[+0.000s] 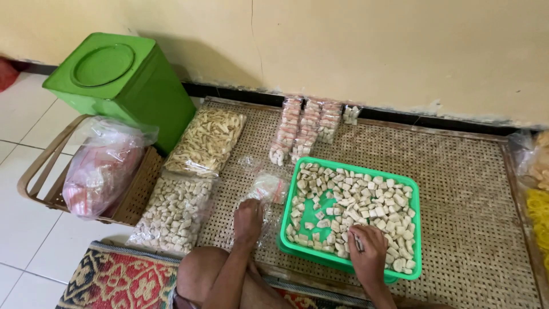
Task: The person sits on a mat and repeatedly scoops small white food pieces from a green tray into small clear plastic bags. They seal each bag and place it with other finished bags on the mat. The person continues this process for the duration of the clip.
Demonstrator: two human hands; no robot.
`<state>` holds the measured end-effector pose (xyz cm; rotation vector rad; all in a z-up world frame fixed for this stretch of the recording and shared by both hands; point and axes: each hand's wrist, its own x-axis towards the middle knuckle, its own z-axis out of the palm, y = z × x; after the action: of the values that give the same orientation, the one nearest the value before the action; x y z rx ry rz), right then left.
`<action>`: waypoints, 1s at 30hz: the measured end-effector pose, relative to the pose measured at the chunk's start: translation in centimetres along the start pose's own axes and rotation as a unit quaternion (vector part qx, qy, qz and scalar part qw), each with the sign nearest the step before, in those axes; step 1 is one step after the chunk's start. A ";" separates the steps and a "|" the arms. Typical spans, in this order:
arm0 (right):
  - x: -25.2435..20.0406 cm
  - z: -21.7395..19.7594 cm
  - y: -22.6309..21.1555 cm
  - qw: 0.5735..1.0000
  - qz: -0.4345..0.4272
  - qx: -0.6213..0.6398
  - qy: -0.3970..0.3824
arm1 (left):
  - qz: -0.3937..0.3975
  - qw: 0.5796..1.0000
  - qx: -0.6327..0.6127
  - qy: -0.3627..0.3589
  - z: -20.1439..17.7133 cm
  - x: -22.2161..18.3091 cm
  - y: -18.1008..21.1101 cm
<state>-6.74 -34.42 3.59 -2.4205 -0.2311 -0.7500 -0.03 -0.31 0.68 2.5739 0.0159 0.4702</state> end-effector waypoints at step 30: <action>2.3 -2.5 -3.7 0.840 0.317 0.433 0.083 | -0.030 0.881 -0.451 -0.141 -1.8 -2.0 16.0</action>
<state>-7.22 -32.92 8.32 -1.4060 0.2588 -0.3967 -3.74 -13.43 9.40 1.6815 -0.1843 0.0320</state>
